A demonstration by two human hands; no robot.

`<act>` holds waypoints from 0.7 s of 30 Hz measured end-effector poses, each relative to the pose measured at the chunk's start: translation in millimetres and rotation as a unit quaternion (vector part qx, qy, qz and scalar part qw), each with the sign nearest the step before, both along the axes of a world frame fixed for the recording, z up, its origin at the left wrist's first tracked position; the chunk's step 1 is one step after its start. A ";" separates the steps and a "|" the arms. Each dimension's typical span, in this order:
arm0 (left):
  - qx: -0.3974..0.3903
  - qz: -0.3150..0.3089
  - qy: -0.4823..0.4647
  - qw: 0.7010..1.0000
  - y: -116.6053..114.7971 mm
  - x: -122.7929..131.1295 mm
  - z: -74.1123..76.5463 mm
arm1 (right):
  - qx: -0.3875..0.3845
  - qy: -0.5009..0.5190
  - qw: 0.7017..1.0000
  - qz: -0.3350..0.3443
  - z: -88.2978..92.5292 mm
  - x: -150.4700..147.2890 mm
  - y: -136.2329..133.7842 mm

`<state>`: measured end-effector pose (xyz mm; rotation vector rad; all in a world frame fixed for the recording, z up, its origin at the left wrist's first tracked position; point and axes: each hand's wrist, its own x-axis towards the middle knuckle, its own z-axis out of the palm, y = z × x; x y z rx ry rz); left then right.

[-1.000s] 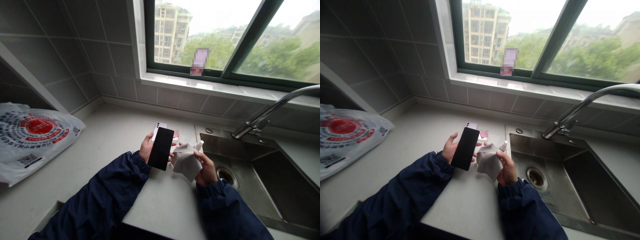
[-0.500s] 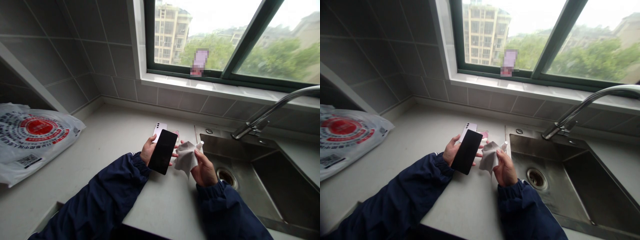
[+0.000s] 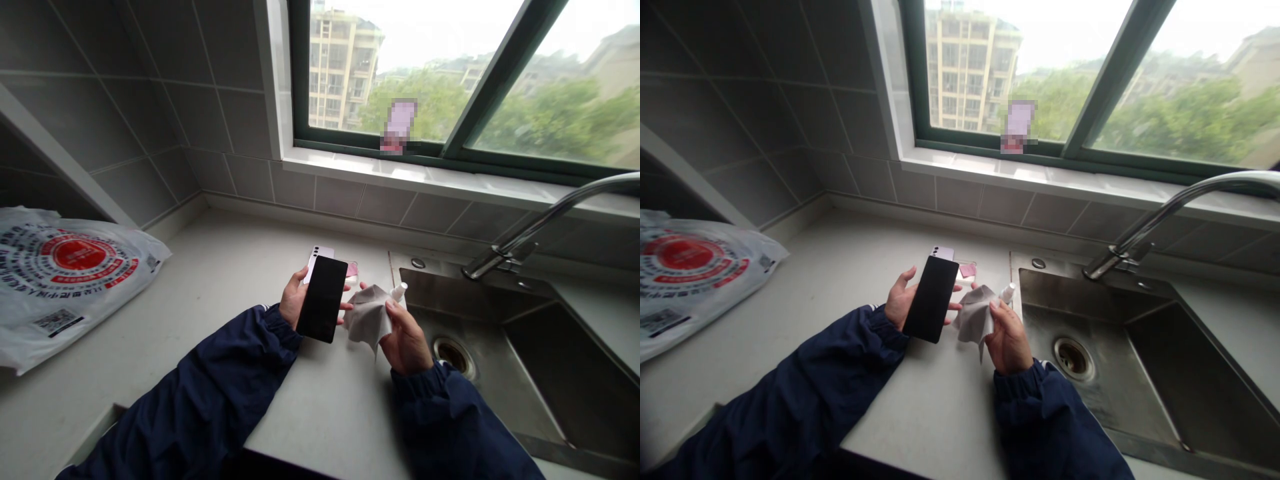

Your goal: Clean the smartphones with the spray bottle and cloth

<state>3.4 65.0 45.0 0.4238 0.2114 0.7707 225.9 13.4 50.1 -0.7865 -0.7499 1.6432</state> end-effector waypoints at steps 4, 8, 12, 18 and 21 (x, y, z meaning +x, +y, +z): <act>0.008 -0.026 -0.008 1.000 2.1 -1.1 -4.5 | 0.010 -0.003 1.000 -0.013 -2.8 0.4 0.0; 0.003 -0.032 -0.010 0.999 1.7 0.4 -5.8 | 0.020 0.018 1.000 0.008 -5.9 0.2 -0.5; -0.001 -0.018 -0.002 1.000 0.2 1.4 -3.9 | 0.022 0.023 0.999 0.021 -5.4 -1.2 -0.9; -0.002 0.013 -0.020 1.000 -1.3 1.3 0.6 | 0.005 0.005 1.000 0.013 -2.3 -2.1 -1.1; -0.007 0.025 -0.018 1.000 -1.6 1.1 3.2 | 0.003 -0.002 1.000 0.007 -0.7 -2.8 -1.3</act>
